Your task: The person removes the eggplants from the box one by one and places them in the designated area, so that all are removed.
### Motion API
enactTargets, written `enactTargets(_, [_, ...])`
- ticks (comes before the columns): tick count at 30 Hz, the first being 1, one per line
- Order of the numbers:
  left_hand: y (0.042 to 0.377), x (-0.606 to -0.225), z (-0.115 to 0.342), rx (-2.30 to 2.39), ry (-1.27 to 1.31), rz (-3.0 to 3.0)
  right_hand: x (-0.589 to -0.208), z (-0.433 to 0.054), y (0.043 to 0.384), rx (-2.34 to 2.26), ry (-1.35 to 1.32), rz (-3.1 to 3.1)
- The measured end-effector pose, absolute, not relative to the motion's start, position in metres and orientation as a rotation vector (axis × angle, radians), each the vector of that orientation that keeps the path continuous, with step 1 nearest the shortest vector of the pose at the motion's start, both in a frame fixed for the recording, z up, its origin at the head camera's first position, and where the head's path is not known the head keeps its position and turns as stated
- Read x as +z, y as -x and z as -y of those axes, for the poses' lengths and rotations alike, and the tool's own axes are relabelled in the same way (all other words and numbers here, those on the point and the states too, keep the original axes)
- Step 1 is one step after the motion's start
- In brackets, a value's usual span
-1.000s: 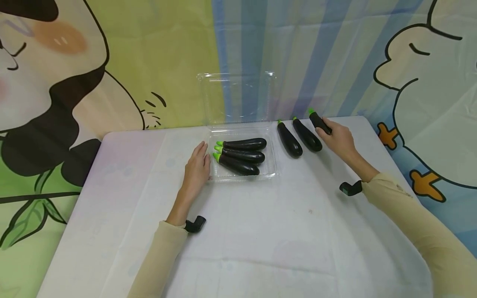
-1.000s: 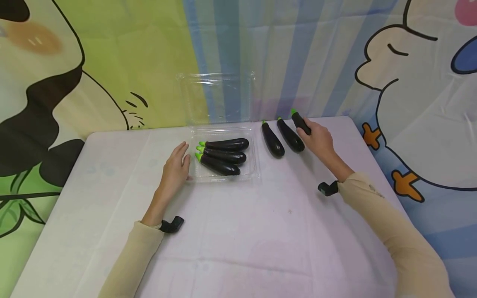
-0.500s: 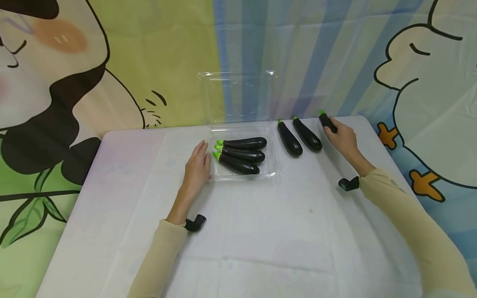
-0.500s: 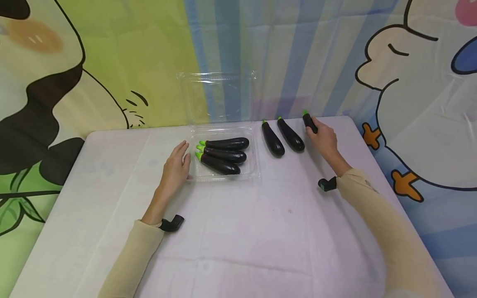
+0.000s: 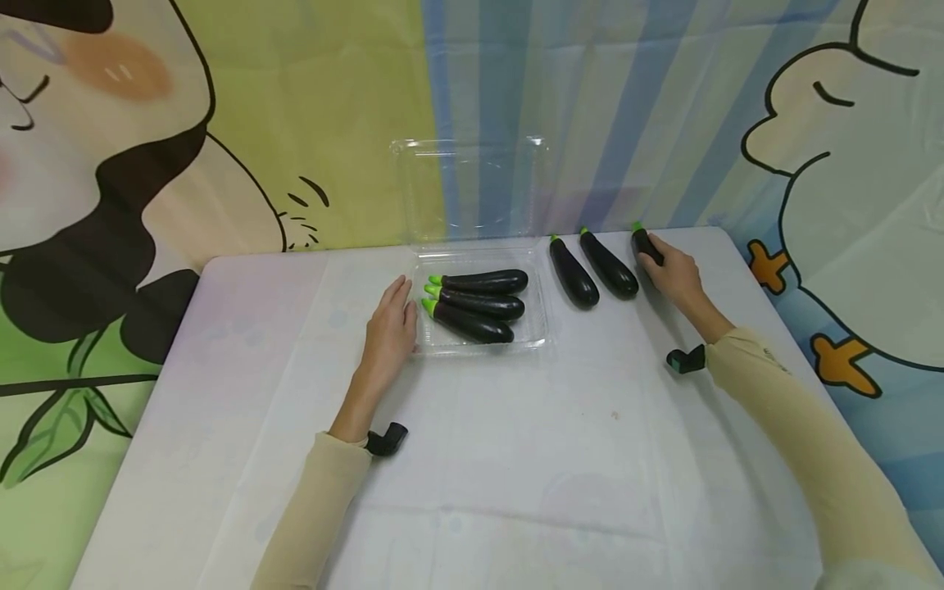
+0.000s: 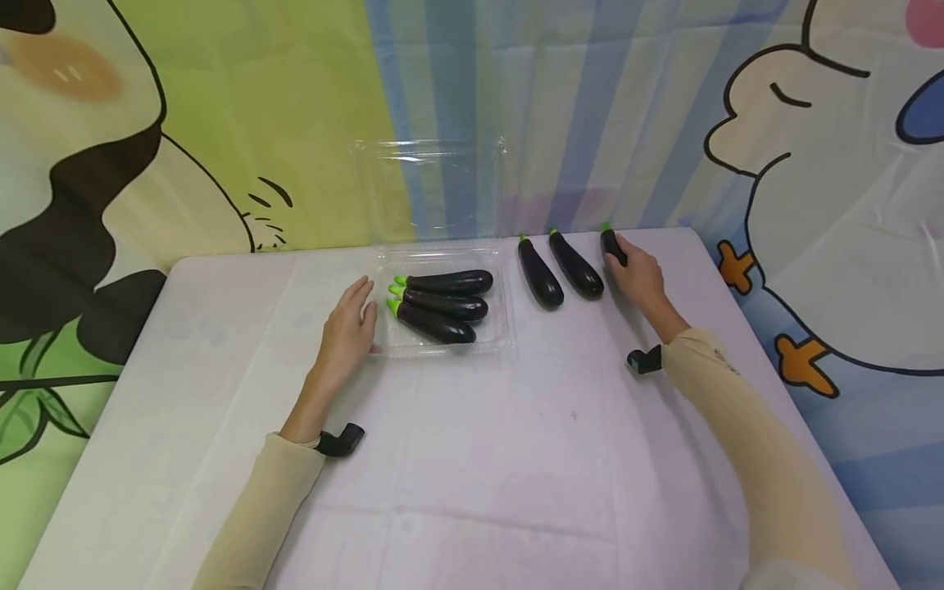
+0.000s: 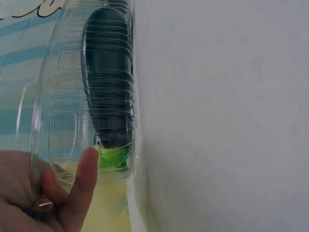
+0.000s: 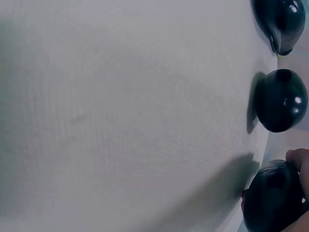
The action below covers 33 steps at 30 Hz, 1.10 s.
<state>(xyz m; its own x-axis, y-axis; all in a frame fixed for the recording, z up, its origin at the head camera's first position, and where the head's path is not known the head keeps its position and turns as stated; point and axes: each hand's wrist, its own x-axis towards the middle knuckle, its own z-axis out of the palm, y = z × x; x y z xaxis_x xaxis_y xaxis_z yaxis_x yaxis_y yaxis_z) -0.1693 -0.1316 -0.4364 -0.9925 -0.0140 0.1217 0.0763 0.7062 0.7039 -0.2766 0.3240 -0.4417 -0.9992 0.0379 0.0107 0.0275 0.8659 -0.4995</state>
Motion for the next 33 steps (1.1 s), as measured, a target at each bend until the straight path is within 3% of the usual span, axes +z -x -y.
enactTargets(33, [0.169,-0.438,0.132,-1.155,0.027,2.802,-0.444,-0.318,0.284,0.778,-0.091,3.136])
